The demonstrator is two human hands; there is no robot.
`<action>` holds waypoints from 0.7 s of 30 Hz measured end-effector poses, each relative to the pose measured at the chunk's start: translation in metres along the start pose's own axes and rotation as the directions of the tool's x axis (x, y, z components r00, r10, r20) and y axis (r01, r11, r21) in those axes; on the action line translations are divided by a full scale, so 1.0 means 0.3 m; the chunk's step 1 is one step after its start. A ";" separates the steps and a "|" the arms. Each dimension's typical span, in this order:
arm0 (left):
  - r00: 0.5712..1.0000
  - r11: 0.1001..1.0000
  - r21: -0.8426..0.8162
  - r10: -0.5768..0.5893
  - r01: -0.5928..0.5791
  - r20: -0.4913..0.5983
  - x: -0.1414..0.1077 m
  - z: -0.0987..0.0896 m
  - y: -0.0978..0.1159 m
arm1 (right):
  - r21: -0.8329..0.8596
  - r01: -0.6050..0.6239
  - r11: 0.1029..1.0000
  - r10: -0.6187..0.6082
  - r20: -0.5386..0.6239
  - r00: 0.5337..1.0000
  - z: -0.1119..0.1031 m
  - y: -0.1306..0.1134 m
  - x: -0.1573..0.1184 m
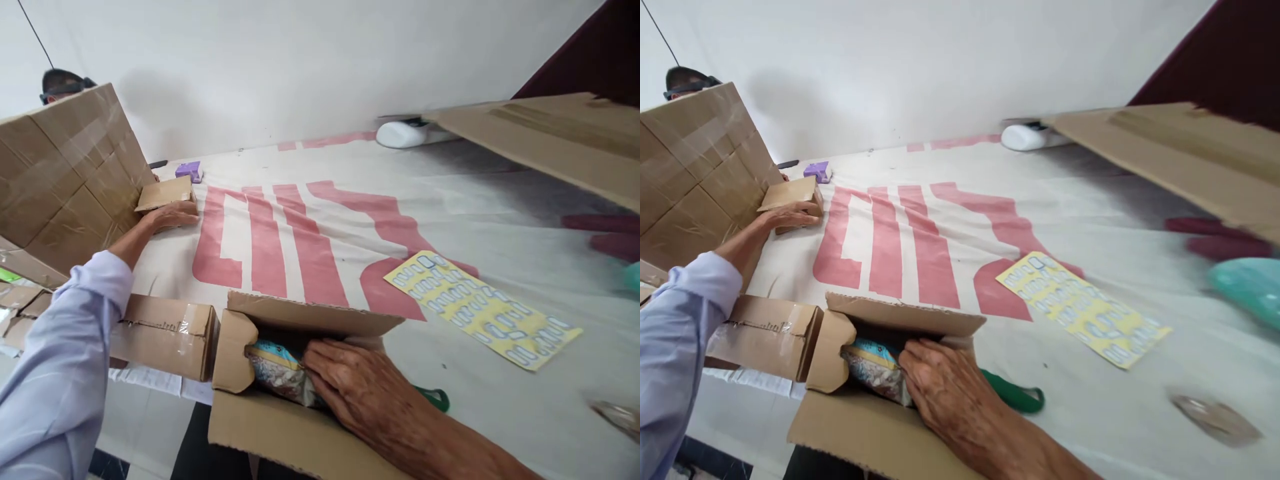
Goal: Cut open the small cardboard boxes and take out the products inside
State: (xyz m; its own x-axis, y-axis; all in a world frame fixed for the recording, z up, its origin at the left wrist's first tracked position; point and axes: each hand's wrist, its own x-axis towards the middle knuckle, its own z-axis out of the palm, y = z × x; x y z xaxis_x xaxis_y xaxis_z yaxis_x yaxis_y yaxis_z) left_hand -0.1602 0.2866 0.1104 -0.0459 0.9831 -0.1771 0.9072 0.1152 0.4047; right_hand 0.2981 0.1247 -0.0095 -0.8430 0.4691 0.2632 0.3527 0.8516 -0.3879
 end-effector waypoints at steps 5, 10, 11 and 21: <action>0.812 0.937 -0.224 0.344 -0.267 0.472 -0.374 0.123 0.301 | -0.047 -0.022 0.999 0.023 0.037 0.999 -0.052 -0.043 0.031; 0.838 0.869 -0.107 0.494 -0.483 0.232 -0.664 0.313 0.389 | -0.033 0.001 0.999 -0.002 -0.012 1.000 -0.075 -0.069 0.048; 0.852 0.866 -0.055 0.499 -0.497 0.162 -0.676 0.340 0.378 | -0.031 0.016 0.999 -0.018 -0.055 0.998 -0.084 -0.075 0.052; 0.902 0.902 -0.138 0.422 -0.409 0.085 -0.622 0.320 0.370 | 0.092 0.093 0.991 -0.024 -0.568 0.823 -0.174 -0.094 0.048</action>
State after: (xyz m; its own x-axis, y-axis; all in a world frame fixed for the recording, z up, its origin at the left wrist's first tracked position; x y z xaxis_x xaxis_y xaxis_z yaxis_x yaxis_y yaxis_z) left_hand -0.0108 0.1022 0.1022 0.3773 0.9238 -0.0649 0.7791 -0.2787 0.5615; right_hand 0.2972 0.1197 0.0512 -0.4718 0.4985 0.7273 0.2340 0.8661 -0.4418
